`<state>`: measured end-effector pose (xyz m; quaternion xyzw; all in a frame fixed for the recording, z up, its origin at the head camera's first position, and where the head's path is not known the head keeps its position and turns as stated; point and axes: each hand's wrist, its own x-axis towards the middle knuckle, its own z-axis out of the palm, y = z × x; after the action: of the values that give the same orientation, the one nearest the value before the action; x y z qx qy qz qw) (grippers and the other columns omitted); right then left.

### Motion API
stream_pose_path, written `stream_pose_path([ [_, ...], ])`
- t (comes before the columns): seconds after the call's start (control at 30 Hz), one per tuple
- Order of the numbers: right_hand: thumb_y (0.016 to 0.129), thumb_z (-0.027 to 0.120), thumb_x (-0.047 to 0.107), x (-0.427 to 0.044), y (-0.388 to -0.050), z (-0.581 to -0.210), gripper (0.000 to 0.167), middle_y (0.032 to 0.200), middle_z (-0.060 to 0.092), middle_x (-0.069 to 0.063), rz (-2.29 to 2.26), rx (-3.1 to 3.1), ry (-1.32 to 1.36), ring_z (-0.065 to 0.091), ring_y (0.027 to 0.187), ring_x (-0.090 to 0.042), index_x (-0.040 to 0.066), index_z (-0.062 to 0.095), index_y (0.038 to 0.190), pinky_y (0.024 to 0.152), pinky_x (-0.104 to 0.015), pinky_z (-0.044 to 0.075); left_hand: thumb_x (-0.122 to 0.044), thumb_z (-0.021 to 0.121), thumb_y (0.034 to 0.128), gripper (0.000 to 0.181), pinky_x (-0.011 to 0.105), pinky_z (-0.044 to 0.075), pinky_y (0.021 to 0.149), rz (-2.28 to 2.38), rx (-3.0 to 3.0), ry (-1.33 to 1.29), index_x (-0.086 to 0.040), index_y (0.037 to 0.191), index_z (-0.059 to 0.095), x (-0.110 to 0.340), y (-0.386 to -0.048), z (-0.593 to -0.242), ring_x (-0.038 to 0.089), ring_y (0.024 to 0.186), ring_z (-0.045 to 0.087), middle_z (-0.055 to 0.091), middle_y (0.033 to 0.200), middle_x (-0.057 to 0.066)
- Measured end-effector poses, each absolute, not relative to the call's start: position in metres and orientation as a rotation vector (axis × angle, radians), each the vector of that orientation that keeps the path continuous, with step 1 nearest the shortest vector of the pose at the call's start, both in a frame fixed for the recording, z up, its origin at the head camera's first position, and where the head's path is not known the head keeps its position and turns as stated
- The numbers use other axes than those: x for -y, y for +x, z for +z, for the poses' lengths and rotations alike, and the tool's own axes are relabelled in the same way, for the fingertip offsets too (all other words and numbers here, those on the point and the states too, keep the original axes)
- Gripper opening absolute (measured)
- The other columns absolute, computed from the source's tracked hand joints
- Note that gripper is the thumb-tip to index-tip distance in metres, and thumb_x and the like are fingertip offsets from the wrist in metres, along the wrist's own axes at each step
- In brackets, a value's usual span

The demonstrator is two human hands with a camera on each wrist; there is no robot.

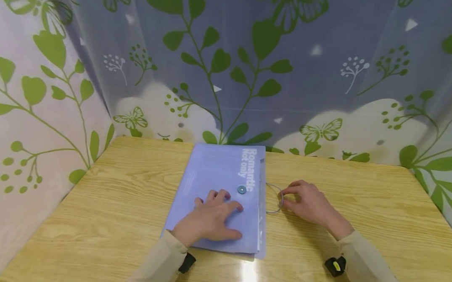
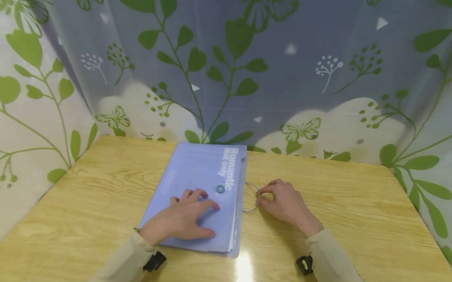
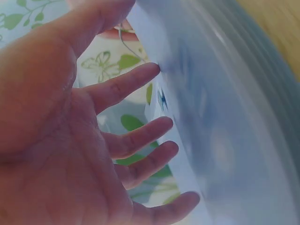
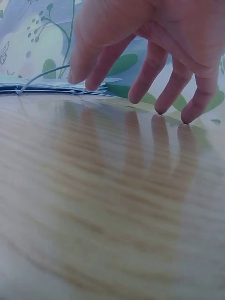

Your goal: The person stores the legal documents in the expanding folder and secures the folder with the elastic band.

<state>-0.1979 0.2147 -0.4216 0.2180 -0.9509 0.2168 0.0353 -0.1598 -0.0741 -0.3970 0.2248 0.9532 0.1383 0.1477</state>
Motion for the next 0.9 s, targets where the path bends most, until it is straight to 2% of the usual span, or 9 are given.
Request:
stream_pose_path([
  [0.13,0.092,0.074,0.018,-0.212,-0.199,-0.422,0.017,0.115,0.072,-0.021,0.746,2.899,0.686,0.066,0.109,-0.042,0.01,0.081,0.106,0.094,-0.059,0.052,-0.055,0.077,0.083,0.06,0.068,0.039,0.096,0.39,-2.746,0.618,-0.03,0.136,0.062,0.081,-0.159,-0.396,0.038,0.136,0.039,0.045,0.147,0.013],
  [0.47,0.092,0.073,0.013,-0.203,-0.2,-0.424,0.015,0.11,0.076,-0.014,0.922,2.805,0.713,0.07,0.107,-0.037,0.007,0.08,0.104,0.094,-0.055,0.054,-0.058,0.079,0.0803,0.067,0.074,0.039,0.094,0.298,-2.787,0.587,-0.033,0.138,0.057,0.078,-0.157,-0.402,0.04,0.135,0.041,0.045,0.145,0.013],
  [0.67,0.093,0.073,0.014,-0.196,-0.201,-0.425,0.017,0.111,0.076,-0.015,1.007,2.766,0.721,0.072,0.105,-0.036,0.006,0.079,0.107,0.089,-0.051,0.058,-0.058,0.08,0.0793,0.067,0.077,0.038,0.094,0.276,-2.793,0.547,-0.035,0.138,0.056,0.075,-0.154,-0.403,0.041,0.137,0.04,0.044,0.147,0.012],
  [0.9,0.093,0.073,0.013,-0.187,-0.205,-0.426,0.02,0.115,0.075,-0.016,1.126,2.767,0.718,0.07,0.109,-0.038,0.004,0.078,0.11,0.085,-0.045,0.061,-0.053,0.08,0.0784,0.069,0.08,0.036,0.094,0.243,-2.761,0.518,-0.041,0.14,0.053,0.077,-0.154,-0.4,0.041,0.141,0.037,0.04,0.153,0.006],
])
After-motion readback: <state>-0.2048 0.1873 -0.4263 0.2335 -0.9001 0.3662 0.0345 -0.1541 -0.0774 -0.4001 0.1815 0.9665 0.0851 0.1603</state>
